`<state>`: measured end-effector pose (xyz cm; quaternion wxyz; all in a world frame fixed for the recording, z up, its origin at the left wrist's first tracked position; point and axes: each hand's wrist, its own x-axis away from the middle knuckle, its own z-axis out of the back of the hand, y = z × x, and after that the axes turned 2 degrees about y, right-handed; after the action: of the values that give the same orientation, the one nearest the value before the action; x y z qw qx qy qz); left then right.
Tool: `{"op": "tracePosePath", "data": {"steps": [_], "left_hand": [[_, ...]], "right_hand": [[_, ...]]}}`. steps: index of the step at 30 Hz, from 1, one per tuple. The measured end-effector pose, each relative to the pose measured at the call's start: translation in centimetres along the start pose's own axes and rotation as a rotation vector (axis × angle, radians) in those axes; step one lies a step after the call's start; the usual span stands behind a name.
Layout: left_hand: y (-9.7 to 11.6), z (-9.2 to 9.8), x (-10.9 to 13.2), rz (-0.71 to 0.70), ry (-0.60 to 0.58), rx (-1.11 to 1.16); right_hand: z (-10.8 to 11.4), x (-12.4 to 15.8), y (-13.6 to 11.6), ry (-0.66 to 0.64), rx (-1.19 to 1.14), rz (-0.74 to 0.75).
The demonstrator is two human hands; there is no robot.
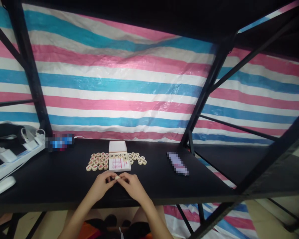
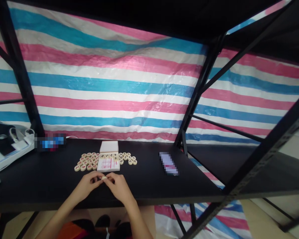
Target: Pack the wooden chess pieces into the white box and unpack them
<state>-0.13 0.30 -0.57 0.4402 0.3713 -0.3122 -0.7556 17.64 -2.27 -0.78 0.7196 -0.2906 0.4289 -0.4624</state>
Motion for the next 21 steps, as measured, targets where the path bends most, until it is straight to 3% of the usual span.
{"op": "tracePosePath", "data": {"steps": [15, 21], "left_hand": [[0.13, -0.21, -0.21, 0.050, -0.084, 0.129], [-0.30, -0.28, -0.08, 0.061, 0.032, 0.130]], "right_hand": [[-0.20, -0.18, 0.84, 0.022, -0.035, 0.013], [-0.17, -0.28, 0.88, 0.025, 0.072, 0.037]]}}
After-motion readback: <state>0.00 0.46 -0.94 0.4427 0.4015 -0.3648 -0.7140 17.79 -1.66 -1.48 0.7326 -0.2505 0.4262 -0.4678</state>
